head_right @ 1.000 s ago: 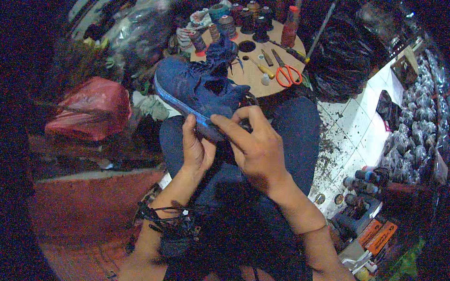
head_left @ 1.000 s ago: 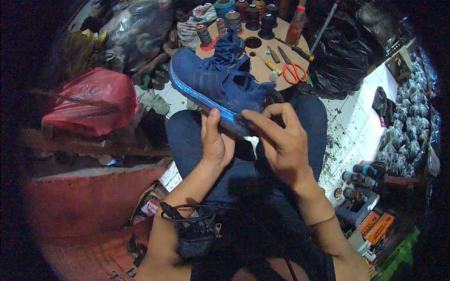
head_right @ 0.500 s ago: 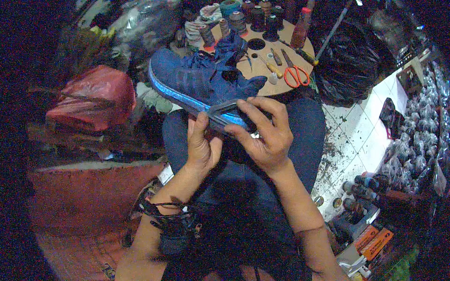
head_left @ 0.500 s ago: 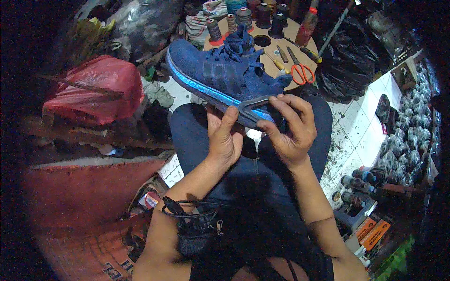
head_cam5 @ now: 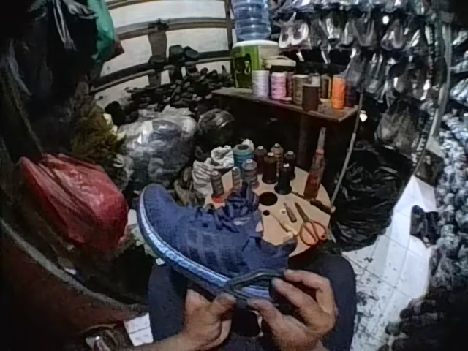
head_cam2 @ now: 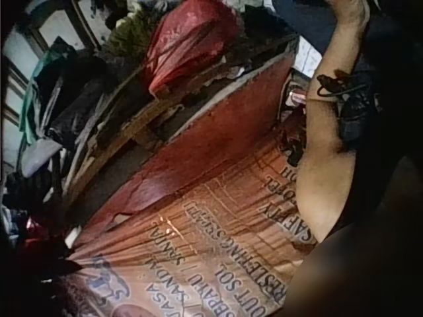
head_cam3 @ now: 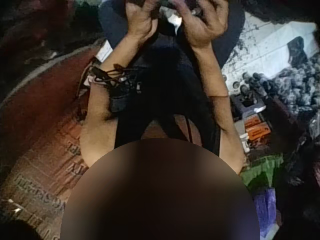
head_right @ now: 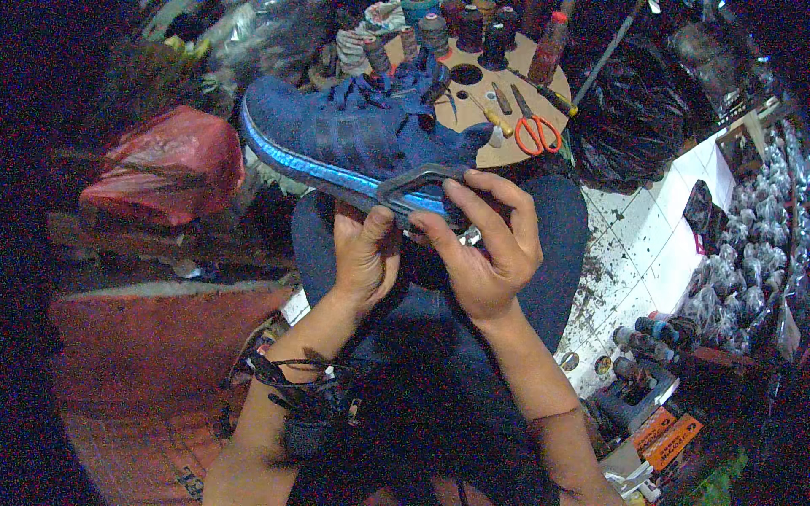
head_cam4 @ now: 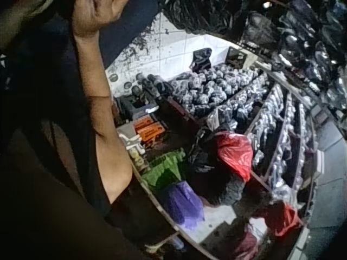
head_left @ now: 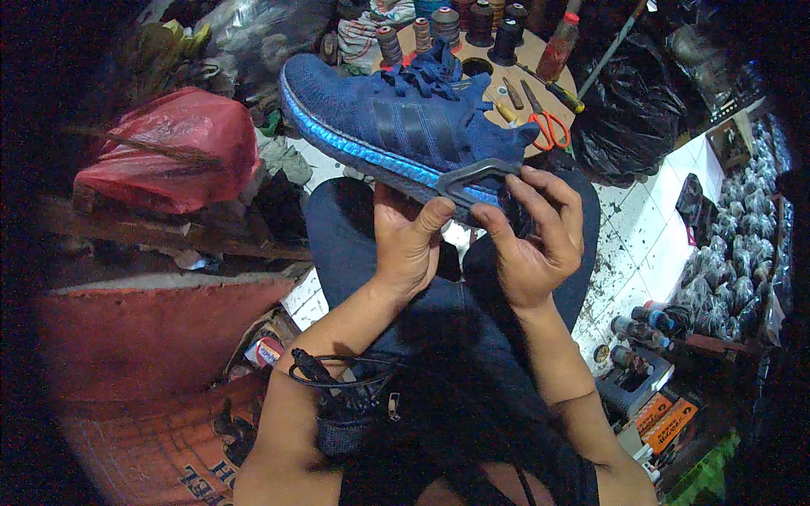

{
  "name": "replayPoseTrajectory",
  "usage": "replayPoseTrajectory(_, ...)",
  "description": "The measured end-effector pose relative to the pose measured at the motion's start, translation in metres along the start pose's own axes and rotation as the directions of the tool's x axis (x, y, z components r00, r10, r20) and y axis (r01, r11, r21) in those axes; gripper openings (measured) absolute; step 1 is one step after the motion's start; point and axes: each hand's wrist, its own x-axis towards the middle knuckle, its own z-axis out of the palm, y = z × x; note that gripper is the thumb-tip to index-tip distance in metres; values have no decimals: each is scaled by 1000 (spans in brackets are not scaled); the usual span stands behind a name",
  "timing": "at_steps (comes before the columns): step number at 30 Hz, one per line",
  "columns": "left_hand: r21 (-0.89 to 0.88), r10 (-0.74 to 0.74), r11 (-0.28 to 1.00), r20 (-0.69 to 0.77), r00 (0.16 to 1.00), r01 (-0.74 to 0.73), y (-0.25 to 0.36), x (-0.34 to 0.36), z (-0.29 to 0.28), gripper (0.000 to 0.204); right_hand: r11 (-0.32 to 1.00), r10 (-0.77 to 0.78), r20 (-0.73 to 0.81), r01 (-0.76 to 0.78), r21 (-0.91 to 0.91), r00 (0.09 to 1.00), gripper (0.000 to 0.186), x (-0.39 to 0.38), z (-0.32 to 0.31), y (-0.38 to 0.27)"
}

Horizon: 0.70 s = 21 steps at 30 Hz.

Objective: The person applies glue from a small bottle to the sole edge of a blue sneaker, then presses a rubber strip along the glued area. They rotate the shoe to inspect the bond and continue pressing the strip into place.

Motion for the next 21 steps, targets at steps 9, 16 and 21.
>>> replayPoseTrajectory(9,-115,-95,989,-17,995,92,6,0,-1,71,996,80,-9,-80,39,997,41,10,-2,-8)
replayPoseTrajectory(16,-30,-61,998,-17,998,61,8,-1,4,58,994,106,26,-107,35,994,38,15,-6,-14)
replayPoseTrajectory(21,-51,-79,996,7,997,79,7,-1,-2,55,996,78,47,-80,38,996,37,15,-5,-20)
